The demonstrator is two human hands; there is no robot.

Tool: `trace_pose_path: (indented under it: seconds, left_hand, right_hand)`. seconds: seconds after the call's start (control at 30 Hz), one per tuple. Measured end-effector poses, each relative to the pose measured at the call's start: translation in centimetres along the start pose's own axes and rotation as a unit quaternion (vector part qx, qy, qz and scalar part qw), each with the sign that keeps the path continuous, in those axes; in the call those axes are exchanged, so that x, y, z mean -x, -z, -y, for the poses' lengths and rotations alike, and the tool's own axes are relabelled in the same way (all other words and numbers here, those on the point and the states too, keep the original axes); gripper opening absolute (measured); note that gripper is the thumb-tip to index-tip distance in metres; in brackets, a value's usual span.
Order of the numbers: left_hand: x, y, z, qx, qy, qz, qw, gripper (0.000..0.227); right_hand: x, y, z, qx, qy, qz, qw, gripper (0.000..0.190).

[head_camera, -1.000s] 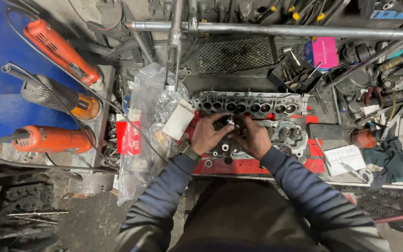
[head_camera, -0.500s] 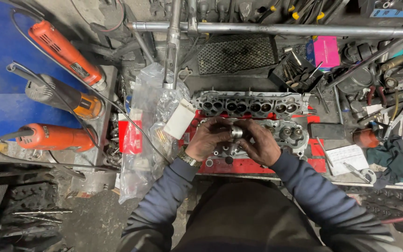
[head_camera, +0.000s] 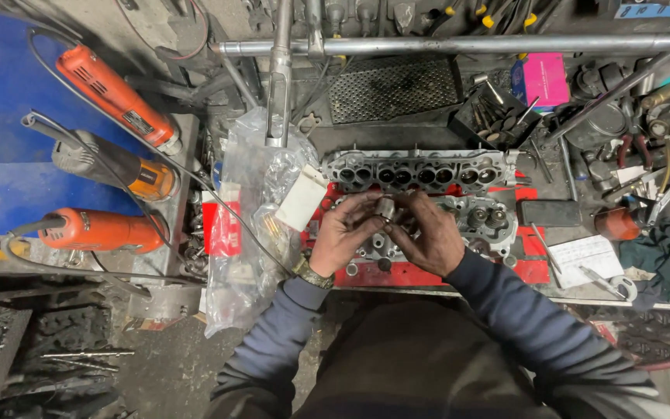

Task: The person assembles a cylinder head by inserting valve springs and retainers into the bores. They use a specialized tool to compress the springs and secure the retainers. The person then places the camshaft into the cylinder head and wipes the surface with a cloth.

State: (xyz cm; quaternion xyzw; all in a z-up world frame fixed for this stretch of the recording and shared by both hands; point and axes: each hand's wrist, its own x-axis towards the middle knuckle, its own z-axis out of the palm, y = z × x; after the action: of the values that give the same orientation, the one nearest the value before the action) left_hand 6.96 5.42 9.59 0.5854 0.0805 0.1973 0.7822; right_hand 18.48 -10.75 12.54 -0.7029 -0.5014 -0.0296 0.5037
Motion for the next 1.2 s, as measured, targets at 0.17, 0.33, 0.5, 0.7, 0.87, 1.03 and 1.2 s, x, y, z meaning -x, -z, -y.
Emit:
trace_pose_path:
  seconds: [0.17, 0.33, 0.5, 0.7, 0.87, 1.03, 1.2]
  left_hand:
    - [0.7, 1.8, -2.5, -0.146, -0.021, 0.077, 0.986, 0.049]
    - [0.7, 1.3, -9.0, -0.286, -0.086, 0.201, 0.933, 0.051]
    - [1.6, 0.1, -9.6, -0.320, -0.181, 0.227, 0.902, 0.032]
    - [1.0, -0.6, -9.7, -0.317, -0.230, 0.194, 0.899, 0.029]
    - [0.8, 0.3, -8.3, -0.288, -0.211, 0.142, 0.923, 0.025]
    - [0.9, -0.4, -7.5, -0.286, -0.173, 0.097, 0.937, 0.027]
    - [1.7, -1.7, -4.8, -0.253, -0.110, 0.020, 0.961, 0.044]
  right_hand:
    - [-0.1, 1.2, 0.1, 0.027, 0.052, 0.075, 0.995, 0.040]
    - [-1.0, 3.2, 0.9, -0.086, 0.058, 0.199, 0.974, 0.032]
    - [-1.9, 3.7, 2.5, -0.145, 0.042, 0.222, 0.963, 0.031]
    - [-2.4, 4.3, 2.2, -0.103, 0.100, 0.223, 0.964, 0.034]
    - [-2.9, 4.8, 2.4, -0.118, 0.059, 0.201, 0.971, 0.040]
    - [-2.3, 4.2, 1.9, -0.103, 0.050, 0.139, 0.984, 0.037]
    - [-1.7, 3.5, -0.4, -0.081, 0.033, 0.137, 0.987, 0.024]
